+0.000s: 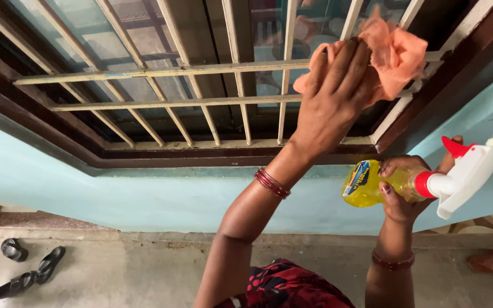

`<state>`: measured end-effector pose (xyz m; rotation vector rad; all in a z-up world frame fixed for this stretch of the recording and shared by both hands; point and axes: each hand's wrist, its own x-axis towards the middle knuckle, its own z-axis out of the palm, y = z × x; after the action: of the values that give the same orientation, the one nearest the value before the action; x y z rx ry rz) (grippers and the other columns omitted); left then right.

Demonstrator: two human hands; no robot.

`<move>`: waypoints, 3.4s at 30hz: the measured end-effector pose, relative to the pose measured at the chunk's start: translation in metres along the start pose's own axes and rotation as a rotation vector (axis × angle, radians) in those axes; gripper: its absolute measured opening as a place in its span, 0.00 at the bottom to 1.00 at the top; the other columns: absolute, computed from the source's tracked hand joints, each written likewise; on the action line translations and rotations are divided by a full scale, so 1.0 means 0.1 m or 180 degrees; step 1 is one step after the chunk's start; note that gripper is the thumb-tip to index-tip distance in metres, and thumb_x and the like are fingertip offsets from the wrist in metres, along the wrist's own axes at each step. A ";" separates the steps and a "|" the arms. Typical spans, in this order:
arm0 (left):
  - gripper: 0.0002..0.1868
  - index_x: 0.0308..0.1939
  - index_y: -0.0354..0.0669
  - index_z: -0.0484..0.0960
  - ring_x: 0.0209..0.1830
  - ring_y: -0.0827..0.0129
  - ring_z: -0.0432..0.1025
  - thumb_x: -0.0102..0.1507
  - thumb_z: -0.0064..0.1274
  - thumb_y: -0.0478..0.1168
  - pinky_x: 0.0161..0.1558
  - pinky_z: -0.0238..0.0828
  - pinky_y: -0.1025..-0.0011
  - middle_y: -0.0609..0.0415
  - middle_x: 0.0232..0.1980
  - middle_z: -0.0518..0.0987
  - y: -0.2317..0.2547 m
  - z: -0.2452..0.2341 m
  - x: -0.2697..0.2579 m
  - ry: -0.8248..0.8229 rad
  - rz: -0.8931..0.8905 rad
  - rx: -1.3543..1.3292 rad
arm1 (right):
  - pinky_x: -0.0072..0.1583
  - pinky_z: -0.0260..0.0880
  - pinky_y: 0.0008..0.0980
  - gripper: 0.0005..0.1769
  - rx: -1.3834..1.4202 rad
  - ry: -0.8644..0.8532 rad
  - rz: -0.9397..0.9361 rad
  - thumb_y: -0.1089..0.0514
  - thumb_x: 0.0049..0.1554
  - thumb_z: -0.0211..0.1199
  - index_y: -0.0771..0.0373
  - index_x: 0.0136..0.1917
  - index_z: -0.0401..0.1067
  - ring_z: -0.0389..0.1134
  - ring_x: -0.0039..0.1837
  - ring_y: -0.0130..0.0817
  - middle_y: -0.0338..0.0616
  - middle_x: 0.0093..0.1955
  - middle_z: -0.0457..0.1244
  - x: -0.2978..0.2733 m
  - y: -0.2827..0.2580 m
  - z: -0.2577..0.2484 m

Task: The person wipes a metal window grille with an orange cloth while holding a spray bottle. They repeatedly spray the grille and wipe it in a systematic manner across the entire surface.

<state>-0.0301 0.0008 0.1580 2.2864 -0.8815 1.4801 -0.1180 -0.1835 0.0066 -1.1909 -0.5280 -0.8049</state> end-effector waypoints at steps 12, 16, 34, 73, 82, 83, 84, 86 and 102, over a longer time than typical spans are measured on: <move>0.14 0.53 0.40 0.78 0.56 0.56 0.68 0.64 0.52 0.39 0.64 0.58 0.54 0.50 0.53 0.74 0.03 0.15 0.36 -0.0147 -0.0051 0.0248 | 0.57 0.69 0.33 0.63 0.0078 0.0144 0.0172 0.65 0.59 0.71 0.60 0.90 0.28 0.66 0.43 0.34 0.49 0.43 0.65 0.11 -0.08 0.13; 0.24 0.62 0.40 0.77 0.74 0.52 0.61 0.62 0.53 0.42 0.75 0.52 0.41 0.45 0.71 0.68 0.05 0.04 0.05 -0.0191 0.0135 0.0533 | 0.55 0.68 0.32 0.64 0.0109 0.0124 0.0164 0.66 0.61 0.72 0.58 0.91 0.26 0.65 0.43 0.34 0.49 0.42 0.64 0.04 -0.05 0.07; 0.20 0.61 0.38 0.74 0.57 0.56 0.68 0.65 0.53 0.35 0.62 0.59 0.54 0.47 0.57 0.72 -0.37 -0.36 0.12 -0.0201 -0.0302 0.0289 | 0.54 0.72 0.33 0.27 -0.0371 -0.0530 0.0346 0.68 0.50 0.70 0.68 0.61 0.65 0.68 0.49 0.32 0.49 0.49 0.65 -0.02 0.25 0.54; 0.24 0.70 0.37 0.74 0.81 0.57 0.52 0.72 0.61 0.37 0.71 0.67 0.65 0.47 0.75 0.62 -1.28 -0.47 -0.92 0.1254 -0.1181 0.0271 | 0.59 0.69 0.35 0.49 0.0249 -0.0281 0.0256 0.67 0.58 0.70 0.66 0.84 0.46 0.66 0.48 0.35 0.48 0.48 0.65 -0.01 0.05 0.65; 0.12 0.53 0.42 0.80 0.74 0.60 0.61 0.65 0.56 0.35 0.64 0.59 0.53 0.52 0.64 0.75 -1.18 -0.74 -0.42 -0.0257 -0.1211 0.1000 | 0.50 0.73 0.29 0.49 -0.0218 -0.0604 0.0090 0.67 0.52 0.71 0.67 0.80 0.48 0.68 0.46 0.29 0.43 0.48 0.65 0.16 0.00 0.99; 0.14 0.56 0.42 0.79 0.75 0.60 0.60 0.66 0.56 0.35 0.63 0.58 0.54 0.52 0.66 0.73 -1.19 -0.74 -0.44 -0.0230 -0.1178 0.1003 | 0.49 0.74 0.28 0.48 -0.0247 -0.0680 0.0066 0.67 0.52 0.72 0.68 0.80 0.50 0.69 0.45 0.29 0.43 0.48 0.65 0.14 0.05 0.96; 0.16 0.60 0.43 0.78 0.76 0.60 0.59 0.67 0.55 0.36 0.62 0.58 0.55 0.53 0.67 0.72 -1.21 -0.72 -0.45 -0.0201 -0.1139 0.1011 | 0.47 0.75 0.27 0.48 -0.0268 -0.0754 0.0036 0.67 0.52 0.72 0.68 0.79 0.51 0.69 0.44 0.29 0.43 0.48 0.65 0.11 0.12 0.92; 0.20 0.64 0.44 0.76 0.78 0.59 0.57 0.67 0.54 0.36 0.62 0.57 0.54 0.52 0.70 0.70 -1.21 -0.68 -0.53 -0.0113 -0.1078 0.1073 | 0.48 0.72 0.28 0.37 -0.0228 -0.0825 0.0216 0.68 0.55 0.73 0.68 0.71 0.56 0.68 0.44 0.30 0.45 0.47 0.65 0.03 0.27 0.82; 0.19 0.58 0.37 0.81 0.82 0.54 0.51 0.65 0.56 0.41 0.62 0.62 0.56 0.43 0.77 0.62 -1.73 -1.05 -0.85 0.0089 -0.1031 0.0783 | 0.52 0.67 0.32 0.61 0.0973 -0.1044 0.0684 0.70 0.58 0.69 0.61 0.90 0.31 0.63 0.41 0.33 0.49 0.43 0.64 -0.14 0.42 1.74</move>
<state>-0.0224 0.2194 0.1440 2.4269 -0.3116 1.5354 -0.0853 -0.0076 0.0239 -1.0757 -0.7484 -0.3300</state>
